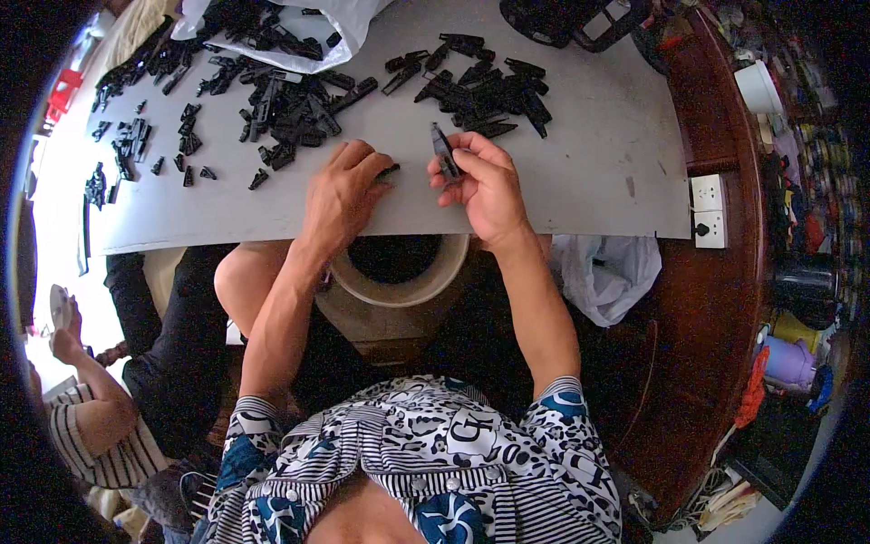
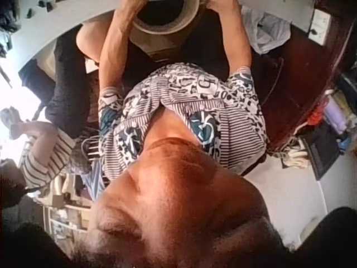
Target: Assembling small black plastic components by hand at a workbench.
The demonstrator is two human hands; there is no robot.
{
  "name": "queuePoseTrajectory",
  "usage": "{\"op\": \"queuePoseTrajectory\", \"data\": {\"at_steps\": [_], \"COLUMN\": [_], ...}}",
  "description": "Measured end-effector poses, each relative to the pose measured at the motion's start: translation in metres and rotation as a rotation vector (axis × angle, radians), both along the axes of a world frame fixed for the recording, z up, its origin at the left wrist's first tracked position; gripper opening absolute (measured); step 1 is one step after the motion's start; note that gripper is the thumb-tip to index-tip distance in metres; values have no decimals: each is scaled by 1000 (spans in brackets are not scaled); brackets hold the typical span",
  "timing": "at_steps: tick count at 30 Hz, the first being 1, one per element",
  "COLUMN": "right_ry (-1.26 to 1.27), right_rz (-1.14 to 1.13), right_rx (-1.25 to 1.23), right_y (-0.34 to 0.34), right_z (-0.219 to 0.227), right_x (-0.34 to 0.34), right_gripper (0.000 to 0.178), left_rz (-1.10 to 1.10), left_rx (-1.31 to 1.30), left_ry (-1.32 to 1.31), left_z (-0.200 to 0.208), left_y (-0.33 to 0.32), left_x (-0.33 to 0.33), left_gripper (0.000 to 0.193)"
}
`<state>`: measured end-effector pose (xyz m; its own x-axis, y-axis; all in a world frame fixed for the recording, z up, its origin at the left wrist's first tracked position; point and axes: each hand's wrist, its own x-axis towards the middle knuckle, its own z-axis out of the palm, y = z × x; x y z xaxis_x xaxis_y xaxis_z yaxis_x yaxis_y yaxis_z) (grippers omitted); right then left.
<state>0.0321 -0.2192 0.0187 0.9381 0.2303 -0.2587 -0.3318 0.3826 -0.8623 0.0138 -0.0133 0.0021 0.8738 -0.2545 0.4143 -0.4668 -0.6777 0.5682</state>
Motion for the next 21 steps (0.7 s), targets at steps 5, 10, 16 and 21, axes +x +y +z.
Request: {"op": "queuePoseTrajectory", "data": {"at_steps": [5,10,16,21], "right_ry": [-15,-405,-846,-970], "right_rz": [155,202,223,247], "right_rx": [-160,-811,-1169,-1322], "right_y": [1,8,17,21], "right_z": [-3,-3,8,8], "right_x": [-8,-12,-10,-4], "right_gripper": [18,14,17,18], "left_rz": [18,15,38,33], "left_rx": [22,-9,-135,-111], "left_ry": [60,123,205,170], "left_z": [-7,1,4,3], "left_y": [-3,3,11,11], "left_x": [5,1,-1,1], "left_gripper": [22,21,26,21]}}
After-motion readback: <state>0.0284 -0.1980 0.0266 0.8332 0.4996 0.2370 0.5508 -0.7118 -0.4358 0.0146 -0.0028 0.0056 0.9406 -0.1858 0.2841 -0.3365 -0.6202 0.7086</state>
